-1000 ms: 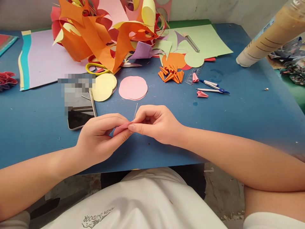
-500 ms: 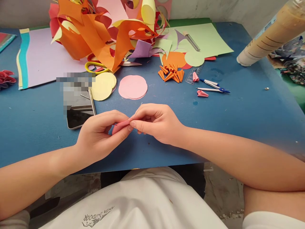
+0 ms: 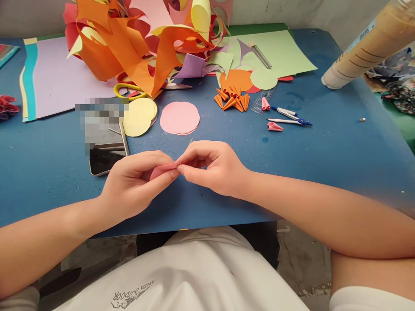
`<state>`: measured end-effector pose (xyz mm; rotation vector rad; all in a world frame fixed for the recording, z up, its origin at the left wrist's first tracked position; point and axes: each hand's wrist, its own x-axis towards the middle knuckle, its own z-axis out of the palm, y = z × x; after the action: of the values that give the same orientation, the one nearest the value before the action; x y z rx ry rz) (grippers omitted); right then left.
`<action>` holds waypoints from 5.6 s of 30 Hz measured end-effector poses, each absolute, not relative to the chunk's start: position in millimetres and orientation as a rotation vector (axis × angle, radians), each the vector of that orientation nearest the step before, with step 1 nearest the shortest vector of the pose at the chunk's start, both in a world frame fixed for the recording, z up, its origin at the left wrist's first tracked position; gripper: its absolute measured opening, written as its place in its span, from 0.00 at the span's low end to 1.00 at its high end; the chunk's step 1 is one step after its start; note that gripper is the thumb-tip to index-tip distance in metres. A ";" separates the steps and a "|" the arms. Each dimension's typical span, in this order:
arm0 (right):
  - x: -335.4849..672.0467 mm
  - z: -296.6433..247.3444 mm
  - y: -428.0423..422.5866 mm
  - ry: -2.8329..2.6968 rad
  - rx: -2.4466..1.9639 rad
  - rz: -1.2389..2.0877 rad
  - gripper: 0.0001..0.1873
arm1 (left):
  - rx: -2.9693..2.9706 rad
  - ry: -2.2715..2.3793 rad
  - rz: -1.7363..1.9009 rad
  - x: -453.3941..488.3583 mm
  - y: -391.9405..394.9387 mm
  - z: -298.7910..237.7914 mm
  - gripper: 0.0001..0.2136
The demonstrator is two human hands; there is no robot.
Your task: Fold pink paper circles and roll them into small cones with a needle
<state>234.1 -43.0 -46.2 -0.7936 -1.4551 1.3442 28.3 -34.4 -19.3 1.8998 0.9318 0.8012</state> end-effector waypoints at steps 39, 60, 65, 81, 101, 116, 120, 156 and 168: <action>239.1 -48.3 -37.6 -1.527 -0.770 1.334 0.02 | 1.602 1.033 0.512 25.7 -30.8 -10.4 0.06; 237.2 -43.7 -40.3 -1.433 -0.660 1.536 0.09 | 1.871 0.891 0.718 27.5 -33.4 -10.5 0.07; 237.2 -42.1 -40.8 -1.445 -0.649 1.507 0.11 | 1.873 0.880 0.747 27.2 -35.2 -9.5 0.07; 236.4 -43.4 -43.8 -1.600 -0.803 1.189 0.02 | 1.873 0.968 0.758 27.7 -35.4 -12.1 0.06; 230.3 -46.0 -46.4 -1.477 -0.753 1.322 0.03 | 1.674 1.052 0.704 30.7 -36.0 -7.9 0.09; 232.5 -41.8 -44.9 -1.547 -0.696 1.254 0.06 | 1.577 0.979 0.647 27.6 -35.8 -10.0 0.07; 235.0 -42.8 -42.3 -1.537 -0.668 1.305 0.06 | 1.602 0.944 0.679 28.5 -35.3 -12.2 0.06; 235.9 -46.4 -40.6 -1.510 -0.717 1.258 0.03 | 1.677 0.939 0.708 29.3 -32.4 -16.8 0.06; 234.3 -41.2 -43.6 -1.466 -0.709 1.345 0.05 | 1.742 0.948 0.747 31.1 -34.1 -18.3 0.05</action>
<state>234.3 -43.6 -41.2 -0.7092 -1.4658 1.3453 31.1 -34.1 -18.3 1.7416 0.9485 0.7466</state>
